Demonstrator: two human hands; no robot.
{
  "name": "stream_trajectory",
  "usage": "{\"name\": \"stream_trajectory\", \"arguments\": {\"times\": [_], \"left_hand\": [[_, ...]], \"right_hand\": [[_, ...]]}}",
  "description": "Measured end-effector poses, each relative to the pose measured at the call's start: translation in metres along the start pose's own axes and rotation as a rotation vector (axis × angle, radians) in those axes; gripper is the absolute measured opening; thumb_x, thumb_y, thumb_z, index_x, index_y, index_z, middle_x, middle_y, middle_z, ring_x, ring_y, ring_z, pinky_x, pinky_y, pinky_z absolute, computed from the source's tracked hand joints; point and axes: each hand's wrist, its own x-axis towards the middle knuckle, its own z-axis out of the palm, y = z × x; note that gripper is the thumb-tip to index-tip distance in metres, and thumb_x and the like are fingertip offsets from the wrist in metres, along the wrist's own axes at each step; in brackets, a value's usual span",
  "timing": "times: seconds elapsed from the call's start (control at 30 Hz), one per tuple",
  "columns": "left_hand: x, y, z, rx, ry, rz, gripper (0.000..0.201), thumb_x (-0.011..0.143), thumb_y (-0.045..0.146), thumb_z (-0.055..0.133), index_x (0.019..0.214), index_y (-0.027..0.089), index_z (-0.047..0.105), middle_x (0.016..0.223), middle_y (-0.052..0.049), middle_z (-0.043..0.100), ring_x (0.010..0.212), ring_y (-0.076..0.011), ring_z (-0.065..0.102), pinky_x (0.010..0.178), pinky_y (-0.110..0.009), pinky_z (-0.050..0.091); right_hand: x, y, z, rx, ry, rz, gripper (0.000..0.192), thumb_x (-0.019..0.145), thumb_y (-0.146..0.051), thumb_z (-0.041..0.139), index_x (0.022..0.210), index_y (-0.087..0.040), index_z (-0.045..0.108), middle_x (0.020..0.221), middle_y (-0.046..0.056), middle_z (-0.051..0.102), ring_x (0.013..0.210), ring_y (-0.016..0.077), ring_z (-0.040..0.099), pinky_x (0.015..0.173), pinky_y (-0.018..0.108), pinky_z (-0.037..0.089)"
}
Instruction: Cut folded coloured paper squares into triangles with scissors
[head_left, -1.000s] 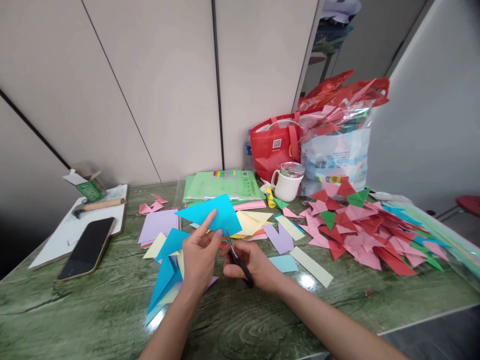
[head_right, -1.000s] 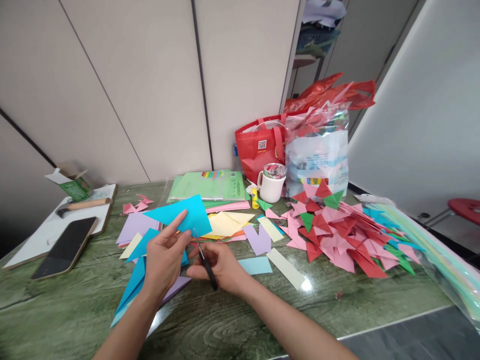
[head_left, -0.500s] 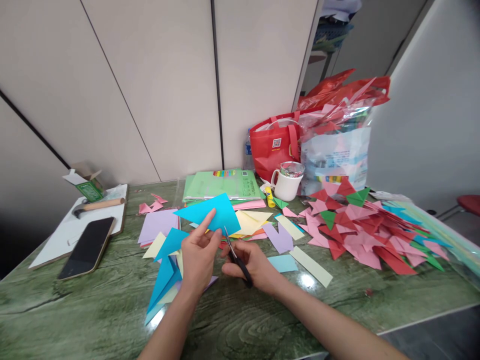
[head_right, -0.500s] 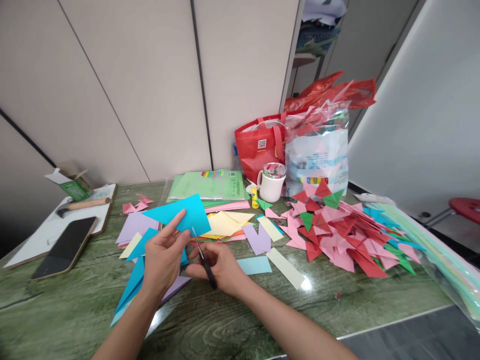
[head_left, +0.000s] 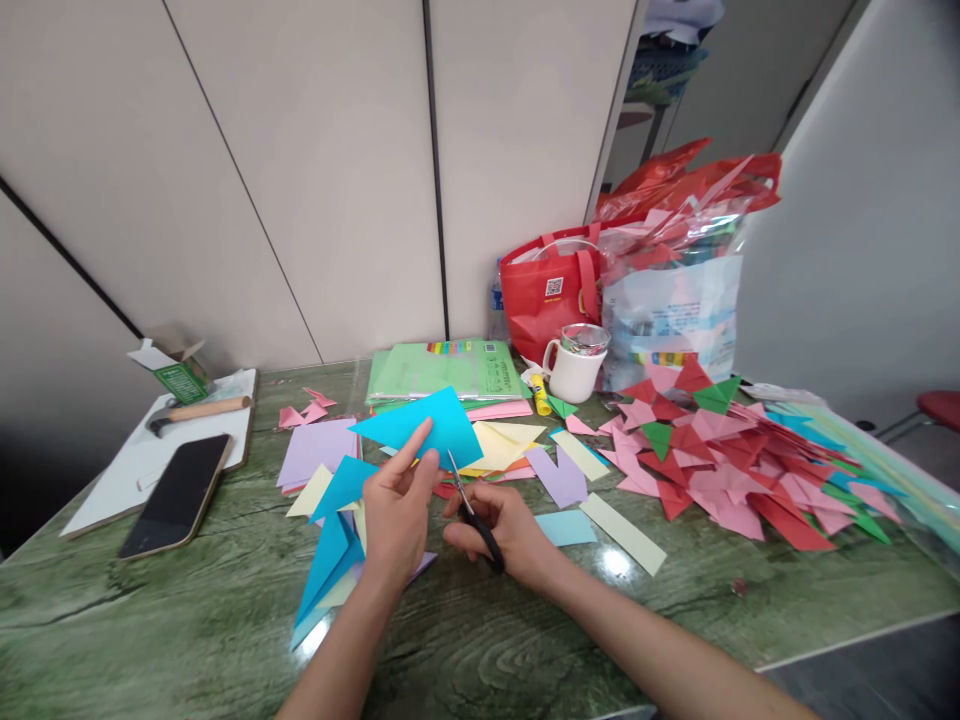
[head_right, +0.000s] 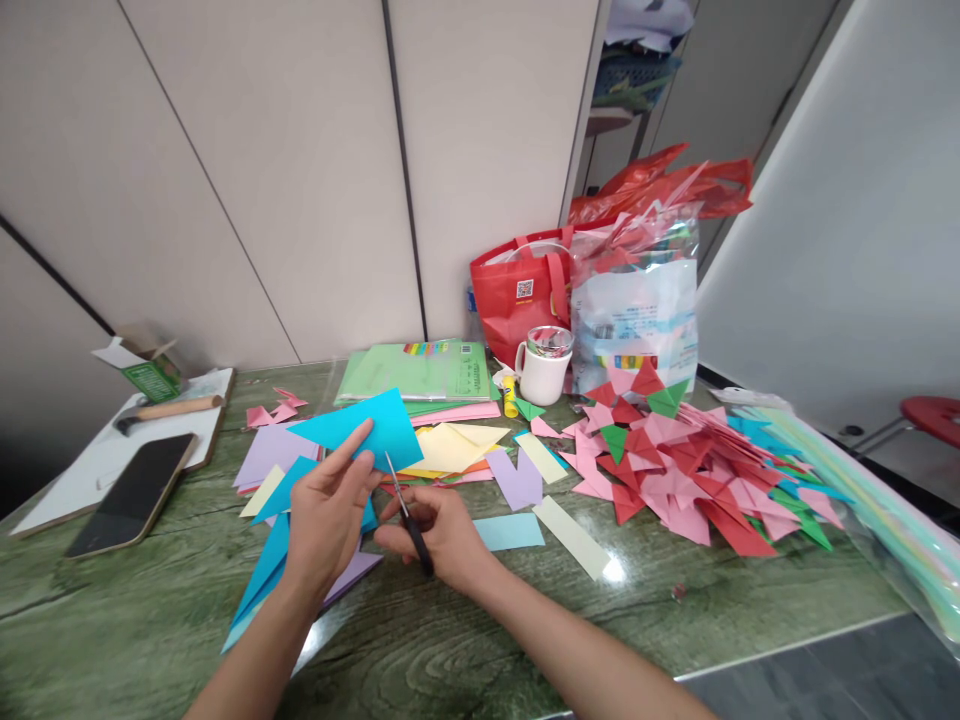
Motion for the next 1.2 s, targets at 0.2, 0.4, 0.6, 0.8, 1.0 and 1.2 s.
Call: {"name": "stream_trajectory", "arguments": {"times": [0.2, 0.4, 0.6, 0.8, 1.0, 1.2], "left_hand": [[0.000, -0.005, -0.003, 0.127, -0.016, 0.047, 0.044, 0.073, 0.032, 0.065, 0.115, 0.018, 0.062, 0.056, 0.004, 0.053, 0.051, -0.0080, 0.041, 0.049, -0.020, 0.037], [-0.003, -0.004, -0.003, 0.364, -0.005, 0.129, 0.044, 0.074, 0.032, 0.062, 0.116, 0.016, 0.062, 0.052, 0.003, 0.055, 0.050, -0.0097, 0.046, 0.049, -0.020, 0.038], [-0.005, 0.000, 0.000, 0.299, -0.010, 0.090, 0.046, 0.072, 0.030, 0.064, 0.116, 0.017, 0.062, 0.053, 0.004, 0.057, 0.050, -0.0088, 0.045, 0.048, -0.019, 0.039], [-0.005, 0.004, 0.002, 0.291, -0.010, 0.083, 0.045, 0.070, 0.028, 0.065, 0.113, 0.016, 0.064, 0.051, 0.004, 0.056, 0.047, -0.0082, 0.043, 0.047, -0.018, 0.040], [-0.006, 0.005, 0.002, 0.328, -0.028, 0.112, 0.045, 0.071, 0.027, 0.063, 0.115, 0.015, 0.063, 0.050, 0.004, 0.052, 0.048, -0.0078, 0.039, 0.047, -0.018, 0.037], [-0.006, 0.006, 0.001, 0.303, -0.033, 0.119, 0.045, 0.070, 0.028, 0.064, 0.113, 0.015, 0.064, 0.049, 0.005, 0.047, 0.047, -0.0078, 0.036, 0.045, -0.019, 0.033]], "right_hand": [[-0.001, -0.007, -0.001, 0.076, -0.023, -0.026, 0.041, 0.057, -0.040, 0.078, 0.081, -0.015, 0.056, 0.059, -0.006, 0.048, 0.052, 0.0086, 0.040, 0.050, 0.022, 0.031], [-0.001, -0.014, -0.001, 0.093, -0.048, -0.033, 0.045, 0.055, -0.043, 0.078, 0.082, -0.015, 0.054, 0.062, -0.005, 0.048, 0.056, 0.0097, 0.039, 0.052, 0.023, 0.031], [-0.001, -0.012, -0.002, 0.076, -0.059, -0.037, 0.043, 0.056, -0.042, 0.078, 0.081, -0.016, 0.054, 0.063, -0.004, 0.050, 0.056, 0.0096, 0.041, 0.052, 0.023, 0.032], [-0.001, -0.010, -0.003, 0.045, -0.043, -0.029, 0.039, 0.057, -0.038, 0.078, 0.078, -0.016, 0.053, 0.062, -0.005, 0.050, 0.054, 0.0092, 0.042, 0.051, 0.022, 0.033], [-0.002, -0.010, -0.002, 0.047, -0.022, -0.028, 0.035, 0.059, -0.036, 0.077, 0.076, -0.015, 0.055, 0.057, -0.006, 0.046, 0.050, 0.0080, 0.038, 0.048, 0.021, 0.031], [-0.001, -0.006, -0.001, 0.040, 0.008, -0.026, 0.034, 0.058, -0.036, 0.078, 0.074, -0.016, 0.056, 0.053, -0.007, 0.045, 0.048, 0.0074, 0.036, 0.047, 0.021, 0.030]]}}
